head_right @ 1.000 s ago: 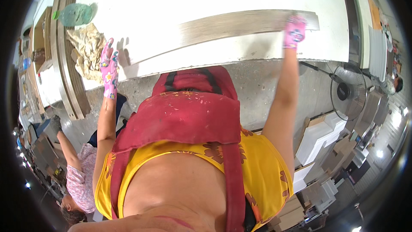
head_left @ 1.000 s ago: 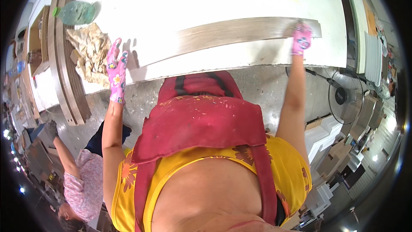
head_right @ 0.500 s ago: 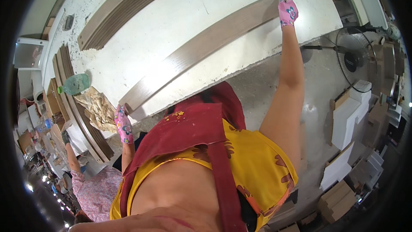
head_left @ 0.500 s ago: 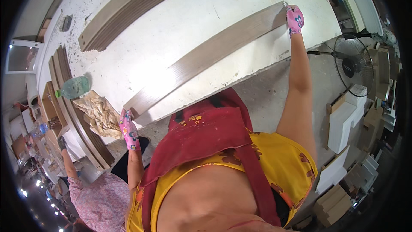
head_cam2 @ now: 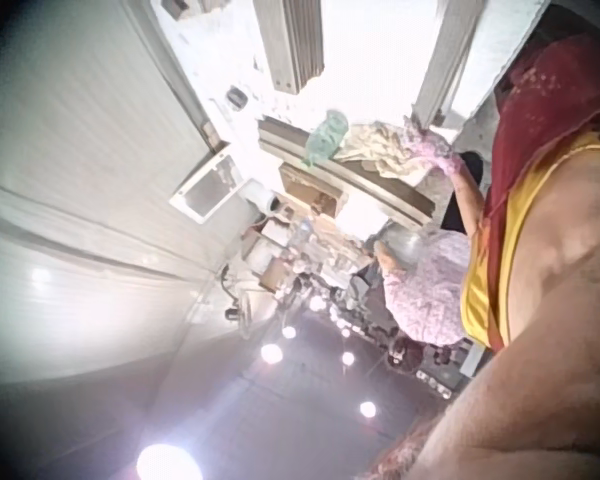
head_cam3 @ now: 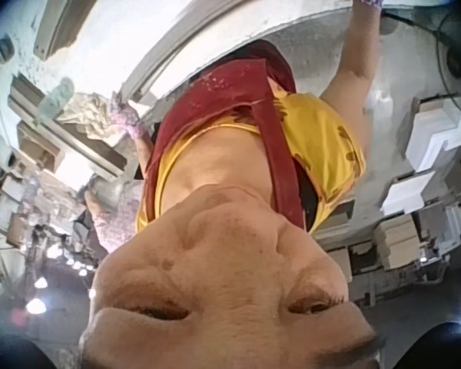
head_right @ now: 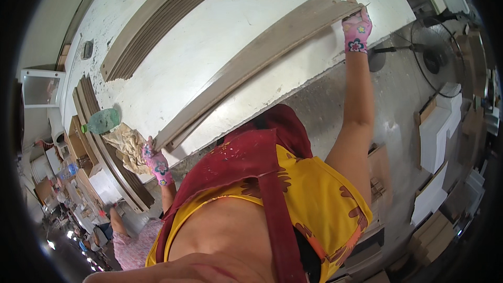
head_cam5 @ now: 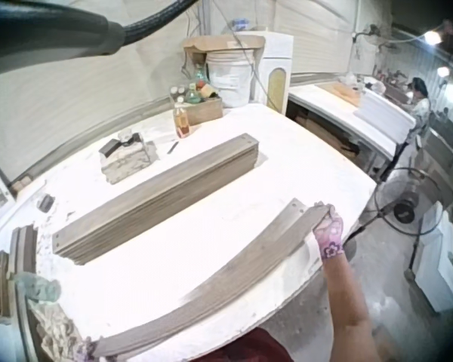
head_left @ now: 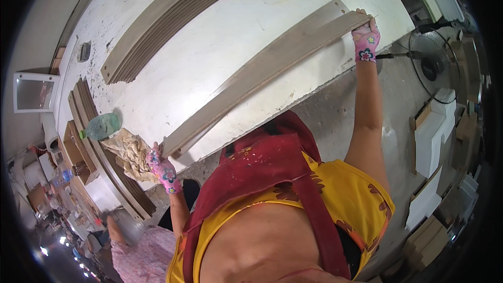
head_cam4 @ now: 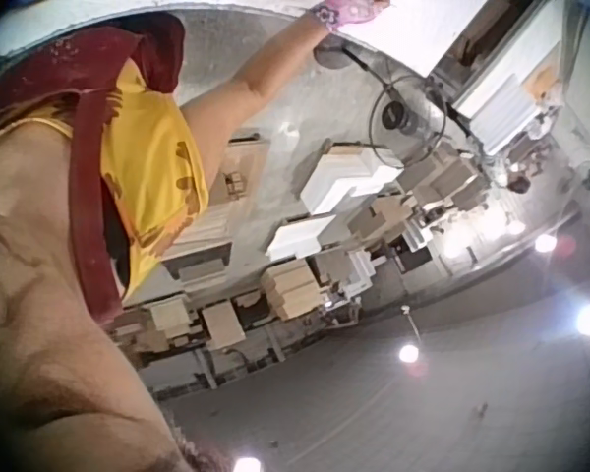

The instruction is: The person cleans the edges of long wooden panels using a hand scraper on a white workbench, picking each panel from a stack and placing it back after scraping.

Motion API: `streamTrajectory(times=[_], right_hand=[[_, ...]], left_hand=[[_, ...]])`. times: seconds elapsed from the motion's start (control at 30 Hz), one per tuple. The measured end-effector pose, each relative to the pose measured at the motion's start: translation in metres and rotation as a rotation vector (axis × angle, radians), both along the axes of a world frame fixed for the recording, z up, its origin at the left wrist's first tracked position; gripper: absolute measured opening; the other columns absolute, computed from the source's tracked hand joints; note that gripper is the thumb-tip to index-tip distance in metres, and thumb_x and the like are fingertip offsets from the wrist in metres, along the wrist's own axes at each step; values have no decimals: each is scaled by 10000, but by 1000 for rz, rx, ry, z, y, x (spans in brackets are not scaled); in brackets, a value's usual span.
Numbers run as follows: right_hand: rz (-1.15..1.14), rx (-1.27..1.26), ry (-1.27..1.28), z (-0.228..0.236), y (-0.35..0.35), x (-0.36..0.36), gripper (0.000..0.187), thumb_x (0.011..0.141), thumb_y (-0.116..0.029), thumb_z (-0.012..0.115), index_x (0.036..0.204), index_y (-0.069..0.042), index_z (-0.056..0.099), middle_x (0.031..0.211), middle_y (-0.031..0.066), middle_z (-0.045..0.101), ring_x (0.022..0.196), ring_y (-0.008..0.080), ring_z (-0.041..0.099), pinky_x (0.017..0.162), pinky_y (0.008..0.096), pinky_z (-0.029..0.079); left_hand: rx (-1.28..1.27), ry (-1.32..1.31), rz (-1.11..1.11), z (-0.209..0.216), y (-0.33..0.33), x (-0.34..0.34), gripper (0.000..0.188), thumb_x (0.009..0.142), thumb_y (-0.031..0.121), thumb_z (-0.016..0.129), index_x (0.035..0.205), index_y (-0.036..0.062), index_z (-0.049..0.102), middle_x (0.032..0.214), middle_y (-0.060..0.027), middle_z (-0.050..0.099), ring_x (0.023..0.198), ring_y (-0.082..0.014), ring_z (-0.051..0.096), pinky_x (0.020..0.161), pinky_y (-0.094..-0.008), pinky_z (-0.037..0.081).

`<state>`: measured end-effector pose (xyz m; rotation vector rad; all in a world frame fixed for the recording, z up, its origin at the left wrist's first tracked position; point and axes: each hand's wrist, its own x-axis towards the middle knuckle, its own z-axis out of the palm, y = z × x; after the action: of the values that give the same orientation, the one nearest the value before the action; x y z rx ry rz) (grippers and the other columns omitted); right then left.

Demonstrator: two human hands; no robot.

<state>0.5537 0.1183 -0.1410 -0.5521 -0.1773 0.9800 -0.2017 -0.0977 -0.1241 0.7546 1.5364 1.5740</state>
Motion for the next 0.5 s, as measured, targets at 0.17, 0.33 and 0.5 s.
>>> streamTrajectory(times=[0.17,0.33,0.5], right_hand=[[-101,22,195,-12,-13,-16,214,935,-199,407,1019,-44,528,1128,143,573,1112,328,511,968,497,403],[-194,1,153,-24,-18,-22,233,932,-227,428,1040,-60,550,1134,124,569,1091,311,524,949,476,420],[-114,36,211,-18,-22,-37,257,929,-233,434,1085,-64,547,1143,114,563,1070,307,530,934,458,429]], left_hand=[[-178,581,-192,39,-1,34,362,864,69,570,1216,-6,531,1221,-115,542,1162,-208,469,1015,-348,349],[-89,1203,-413,77,21,57,637,798,200,690,1338,17,404,1351,-144,436,1265,-266,375,1068,-394,289],[141,1029,-1084,62,66,154,934,678,389,773,1396,37,290,1401,-166,344,1305,-300,314,1072,-439,263]])
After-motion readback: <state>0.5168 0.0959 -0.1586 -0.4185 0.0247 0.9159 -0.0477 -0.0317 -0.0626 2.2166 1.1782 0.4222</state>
